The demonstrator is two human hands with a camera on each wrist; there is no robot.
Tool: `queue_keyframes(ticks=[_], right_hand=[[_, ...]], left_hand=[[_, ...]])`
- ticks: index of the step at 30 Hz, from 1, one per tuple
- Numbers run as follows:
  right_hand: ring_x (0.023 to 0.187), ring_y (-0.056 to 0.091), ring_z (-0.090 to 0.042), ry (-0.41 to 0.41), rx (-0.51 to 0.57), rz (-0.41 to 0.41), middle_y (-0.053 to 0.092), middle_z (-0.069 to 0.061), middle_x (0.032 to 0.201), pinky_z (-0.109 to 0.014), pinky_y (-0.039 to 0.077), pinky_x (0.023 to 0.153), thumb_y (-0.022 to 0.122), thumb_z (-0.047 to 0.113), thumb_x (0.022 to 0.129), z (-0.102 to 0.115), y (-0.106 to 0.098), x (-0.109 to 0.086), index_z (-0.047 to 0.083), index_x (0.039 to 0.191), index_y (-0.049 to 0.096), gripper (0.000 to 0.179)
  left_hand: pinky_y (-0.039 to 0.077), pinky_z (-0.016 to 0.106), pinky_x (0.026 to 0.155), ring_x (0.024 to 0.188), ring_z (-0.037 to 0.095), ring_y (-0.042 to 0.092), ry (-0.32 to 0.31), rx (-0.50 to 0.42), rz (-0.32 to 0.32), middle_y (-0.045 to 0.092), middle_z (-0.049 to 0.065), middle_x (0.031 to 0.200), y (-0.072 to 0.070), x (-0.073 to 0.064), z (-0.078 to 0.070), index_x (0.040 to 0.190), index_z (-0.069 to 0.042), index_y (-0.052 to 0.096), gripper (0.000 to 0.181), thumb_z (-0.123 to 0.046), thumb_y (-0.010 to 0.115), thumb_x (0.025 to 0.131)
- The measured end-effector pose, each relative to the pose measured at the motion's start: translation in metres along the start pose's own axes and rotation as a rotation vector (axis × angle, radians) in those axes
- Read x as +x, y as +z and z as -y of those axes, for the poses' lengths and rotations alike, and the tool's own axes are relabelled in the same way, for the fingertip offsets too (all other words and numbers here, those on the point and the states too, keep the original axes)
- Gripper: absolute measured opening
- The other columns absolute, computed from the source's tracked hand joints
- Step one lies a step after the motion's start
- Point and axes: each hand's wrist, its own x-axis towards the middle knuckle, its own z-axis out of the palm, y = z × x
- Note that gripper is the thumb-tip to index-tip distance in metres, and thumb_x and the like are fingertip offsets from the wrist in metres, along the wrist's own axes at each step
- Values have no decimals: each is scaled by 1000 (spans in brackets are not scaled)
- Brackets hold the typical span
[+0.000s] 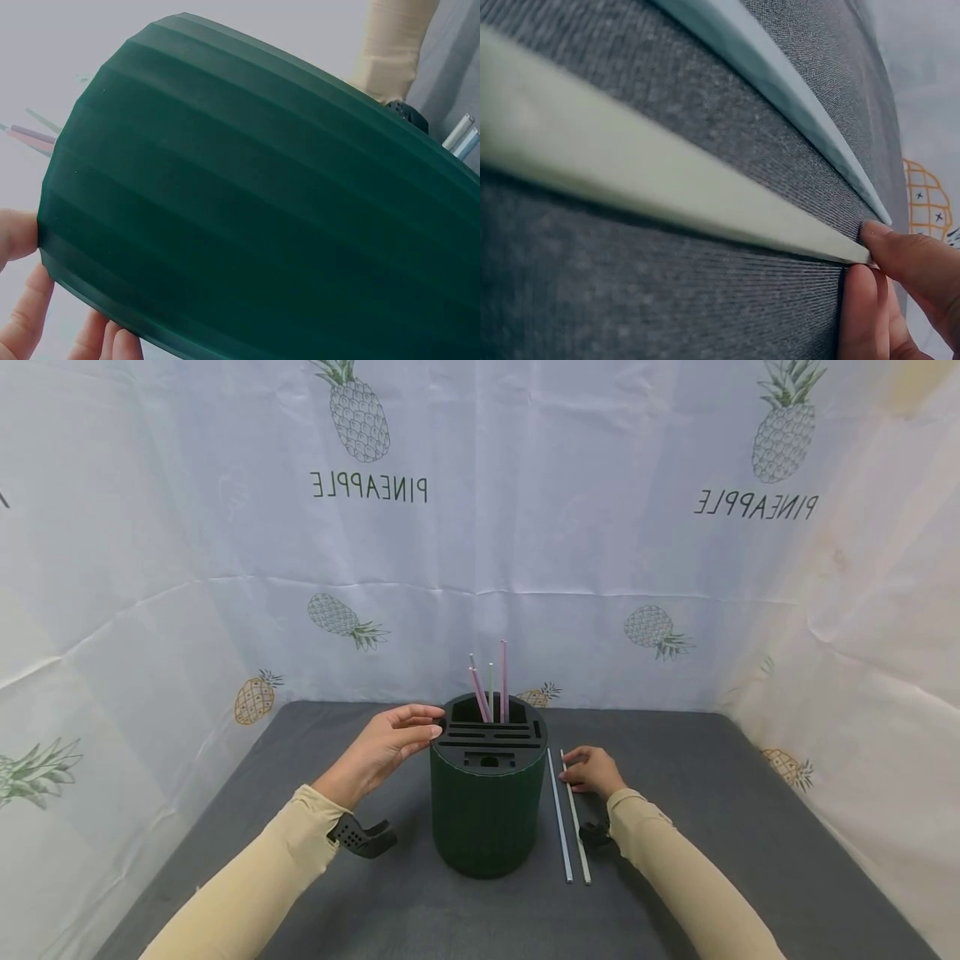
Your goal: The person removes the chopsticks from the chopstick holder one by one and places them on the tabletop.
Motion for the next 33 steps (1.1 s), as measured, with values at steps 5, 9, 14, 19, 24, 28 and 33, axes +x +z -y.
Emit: queue_keyframes(ticks=[5,9,14,19,24,28,33], right_hand=[[66,65,-13,-1,-3,6,70,-9,83,-31,58,58,74,0,79,0,0,0,-3,113,65,35],[70,66,-13,10,36,25,71,-12,90,-32,59,62,73,5,83,1,-5,-2,-4,118,62,38],[86,68,-19,17,140,15,67,-19,112,-32,60,71,69,12,90,10,-17,-7,-5,126,57,42],[101,66,-19,-106,264,11,59,-18,126,-33,57,87,64,22,95,43,-37,-19,-2,136,48,51],[100,63,-11,-340,458,5,56,-3,116,-27,55,91,62,24,96,91,-55,-39,8,131,52,41],[102,62,-16,-514,615,20,58,-2,111,-26,55,88,62,17,95,130,-56,-63,12,121,57,27],[98,64,-18,-663,707,82,61,-4,104,-31,56,89,63,7,94,167,-42,-88,10,114,62,21]], left_hand=[[40,41,109,113,15,55,-4,-5,1,51,8,128,0,0,0,131,-2,55,41,-10,66,92],[41,40,109,114,15,55,-3,-8,2,50,8,129,0,-1,0,131,-2,55,41,-10,66,92],[41,40,109,116,17,54,1,-8,7,49,9,130,-1,0,1,131,-2,55,42,-11,66,92],[41,39,109,116,16,54,1,-5,7,49,9,130,-1,0,1,132,-2,54,42,-11,66,92],[44,37,106,113,15,55,6,-1,4,50,8,128,0,0,1,131,-2,55,41,-10,65,92],[45,35,105,113,14,55,10,2,10,50,8,128,0,0,0,131,-2,55,41,-10,65,92],[46,33,103,113,14,55,8,-7,11,50,8,129,-1,0,1,131,-2,55,41,-10,66,92]])
